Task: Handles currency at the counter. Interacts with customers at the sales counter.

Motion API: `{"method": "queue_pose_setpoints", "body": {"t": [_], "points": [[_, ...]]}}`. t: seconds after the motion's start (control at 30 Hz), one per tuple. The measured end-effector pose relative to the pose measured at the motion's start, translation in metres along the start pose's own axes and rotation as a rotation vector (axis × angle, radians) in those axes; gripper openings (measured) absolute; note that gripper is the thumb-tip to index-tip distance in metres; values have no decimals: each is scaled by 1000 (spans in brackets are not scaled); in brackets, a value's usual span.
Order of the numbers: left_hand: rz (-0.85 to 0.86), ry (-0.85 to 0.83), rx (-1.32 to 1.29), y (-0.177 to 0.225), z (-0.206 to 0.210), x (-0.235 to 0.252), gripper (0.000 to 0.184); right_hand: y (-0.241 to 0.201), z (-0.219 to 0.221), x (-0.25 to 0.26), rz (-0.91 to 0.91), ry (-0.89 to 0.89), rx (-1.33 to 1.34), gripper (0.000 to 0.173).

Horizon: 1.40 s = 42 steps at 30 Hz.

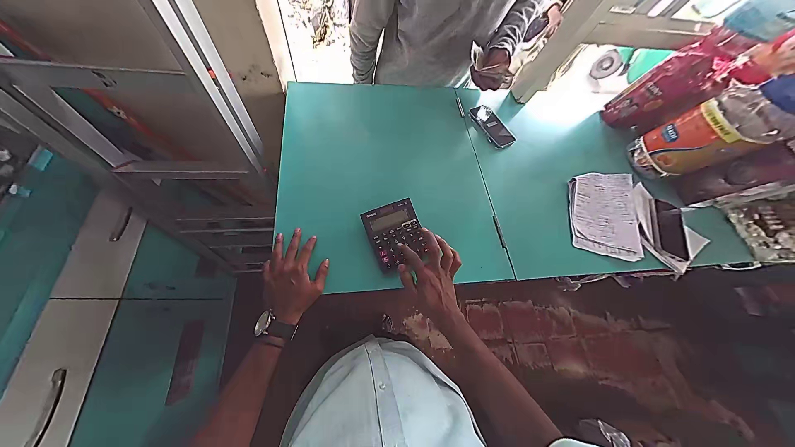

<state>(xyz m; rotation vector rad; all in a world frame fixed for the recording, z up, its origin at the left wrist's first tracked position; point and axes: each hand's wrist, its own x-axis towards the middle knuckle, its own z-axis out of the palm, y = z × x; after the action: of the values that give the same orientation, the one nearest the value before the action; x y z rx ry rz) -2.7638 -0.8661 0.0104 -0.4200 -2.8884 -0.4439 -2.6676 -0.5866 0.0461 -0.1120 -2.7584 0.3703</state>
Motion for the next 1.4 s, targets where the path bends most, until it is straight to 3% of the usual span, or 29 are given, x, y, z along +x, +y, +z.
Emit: {"method": "queue_pose_setpoints", "body": {"t": [0.07, 0.17, 0.33, 0.47, 0.57, 0.67, 0.73, 0.8, 0.87, 0.93, 1.03, 1.13, 1.23, 1.4], "points": [[-4, -9, -3, 1, 0, -1, 63, 3, -1, -1, 16, -28, 7, 40], [-11, -11, -4, 0, -1, -1, 63, 3, -2, -13, -103, 91, 38, 33], [1, 1, 0, -1, 1, 0, 64, 11, -3, -26, -106, 128, 94, 34], [11, 18, 18, -1, 2, 0, 65, 15, -13, -20, -31, 221, 131, 34], [9, 19, 21, -1, 2, 0, 65, 18, -6, -20, 70, 140, 25, 36], [22, 42, 21, -2, 3, 1, 64, 18, -5, -17, 103, 134, 97, 39], [30, 46, 23, -2, 3, 0, 64, 14, -6, -15, 134, 127, 159, 55], [35, 54, 22, -1, 3, 0, 64, 4, -2, -9, 200, 64, 151, 95], [35, 53, 17, -1, 2, 1, 64, -10, 5, -1, 273, 11, 73, 123], [36, 72, 14, -2, 1, -1, 64, -25, 8, 8, 338, -61, 29, 128], [80, 117, -2, -3, 3, -2, 65, -34, 13, 18, 390, -64, 4, 119], [144, 78, -28, -4, 1, 0, 67, -18, 2, 22, 443, -56, 97, 122], [142, 34, -11, -8, -3, 0, 67, 17, -29, 25, 532, 38, 368, 123], [122, 42, 25, -5, -4, -1, 67, 125, -74, 36, 773, 246, 196, 125]]}}
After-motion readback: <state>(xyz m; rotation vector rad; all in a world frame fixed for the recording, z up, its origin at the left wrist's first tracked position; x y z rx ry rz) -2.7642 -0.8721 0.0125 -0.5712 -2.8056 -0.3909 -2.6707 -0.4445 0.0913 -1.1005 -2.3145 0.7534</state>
